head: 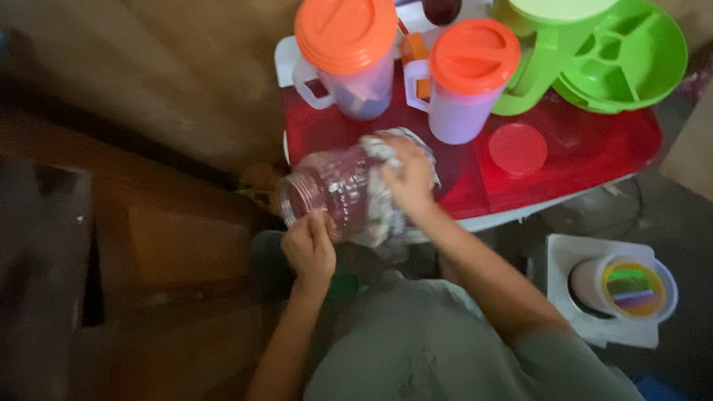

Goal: The person wipes the inside and outside of a large amber plastic jar with a cloth, then places a green lid on it. They then wipe a red lid and a clear plastic jar with the same cloth. The person handles the containers one at a time on a red tray.

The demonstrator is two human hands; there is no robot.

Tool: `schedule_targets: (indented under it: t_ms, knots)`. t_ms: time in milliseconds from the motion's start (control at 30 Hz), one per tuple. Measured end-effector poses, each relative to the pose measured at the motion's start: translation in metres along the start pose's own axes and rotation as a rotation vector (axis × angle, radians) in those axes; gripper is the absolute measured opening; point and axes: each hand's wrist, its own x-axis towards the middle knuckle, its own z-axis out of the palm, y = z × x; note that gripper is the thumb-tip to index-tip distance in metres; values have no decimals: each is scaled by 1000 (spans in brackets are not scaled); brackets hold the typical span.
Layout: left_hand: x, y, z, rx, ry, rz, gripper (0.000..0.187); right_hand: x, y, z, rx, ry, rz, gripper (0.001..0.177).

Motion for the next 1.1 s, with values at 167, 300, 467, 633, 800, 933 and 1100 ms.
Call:
schedule_targets:
  t_ms: [167,300,467,633,800,933,1100]
  knots:
    - [0,-14,8,-23,-33,18,79,20,1,-1,-105,-92,269,41]
    - [6,-33,26,254,-14,96,90,9,-58,25,-7,-61,-163,50]
    - [5,-41,27,205,-9,-19,95,7,-56,20,107,-170,-217,49]
    - [1,-26,4,-37,-28,13,85,15,5,14,16,-112,55,44]
    - [-9,-23,-4,-190,-6,-89,74,20,21,5,-75,-202,210,37]
    - [-6,-40,7,46,6,-18,79,31,-32,24,-116,-144,-6,42]
    - [-4,-54,18,169,-27,2,81,10,-96,18,-30,-203,-271,55]
